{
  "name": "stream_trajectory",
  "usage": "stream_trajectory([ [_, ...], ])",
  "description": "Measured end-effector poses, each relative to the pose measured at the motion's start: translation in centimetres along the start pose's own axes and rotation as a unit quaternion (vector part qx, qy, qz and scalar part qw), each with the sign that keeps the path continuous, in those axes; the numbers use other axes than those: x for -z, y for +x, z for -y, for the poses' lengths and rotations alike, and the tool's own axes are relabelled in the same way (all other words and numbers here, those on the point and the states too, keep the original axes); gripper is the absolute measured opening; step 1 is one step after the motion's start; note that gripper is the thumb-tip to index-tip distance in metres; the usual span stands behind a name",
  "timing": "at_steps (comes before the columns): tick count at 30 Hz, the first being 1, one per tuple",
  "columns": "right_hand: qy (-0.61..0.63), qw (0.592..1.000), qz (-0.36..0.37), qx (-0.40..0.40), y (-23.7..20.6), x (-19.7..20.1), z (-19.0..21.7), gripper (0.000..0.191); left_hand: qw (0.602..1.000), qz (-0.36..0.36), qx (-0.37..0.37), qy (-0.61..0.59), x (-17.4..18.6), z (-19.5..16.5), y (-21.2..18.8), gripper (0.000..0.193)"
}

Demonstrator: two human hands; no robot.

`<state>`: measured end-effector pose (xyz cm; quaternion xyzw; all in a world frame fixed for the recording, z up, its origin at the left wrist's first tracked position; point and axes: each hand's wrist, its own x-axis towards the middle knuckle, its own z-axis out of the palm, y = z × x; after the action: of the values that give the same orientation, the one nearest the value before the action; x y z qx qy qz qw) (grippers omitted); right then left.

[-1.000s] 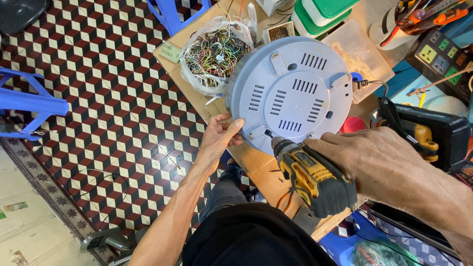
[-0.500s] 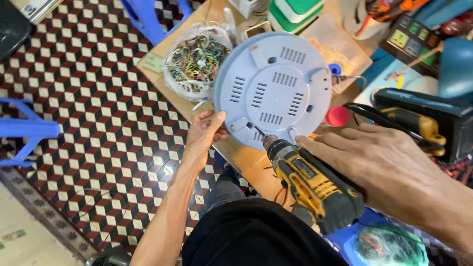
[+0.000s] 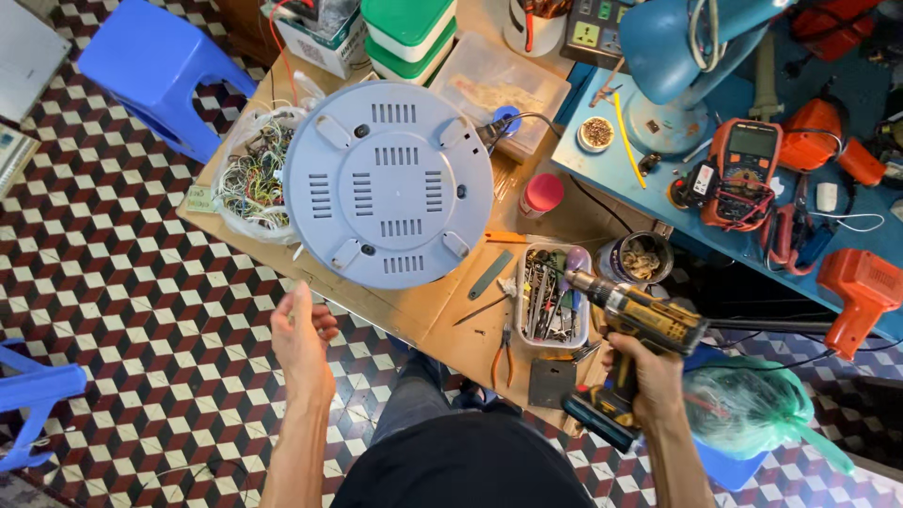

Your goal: The person uses a cordless drill to remove screws from the base of a grey air fryer, then plugs it in and presses the power button to test it. After placing the air fryer outside, the person picks up a table fan, uses pliers to strip its power cord, and connects the fan to a power supply to test operation.

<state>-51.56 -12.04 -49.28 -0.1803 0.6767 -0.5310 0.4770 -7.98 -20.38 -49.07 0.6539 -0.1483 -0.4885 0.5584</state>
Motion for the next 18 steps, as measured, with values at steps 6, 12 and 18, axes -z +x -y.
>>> stream_trajectory([
  [6,0.144,0.980,0.084,-0.106,5.1,-1.5,-6.5,0.031,0.992,-0.032,0.088,0.089,2.5,6.4,-7.1,0.050],
  [12,0.127,0.966,0.108,-0.198,4.8,-3.9,-7.6,0.025,0.985,-0.058,0.157,0.051,10.2,9.2,-6.9,0.057],
  [18,-0.565,0.819,0.051,-0.087,3.4,-1.7,-5.7,0.053,0.979,-0.110,0.169,0.034,14.4,8.0,-5.5,0.063],
])
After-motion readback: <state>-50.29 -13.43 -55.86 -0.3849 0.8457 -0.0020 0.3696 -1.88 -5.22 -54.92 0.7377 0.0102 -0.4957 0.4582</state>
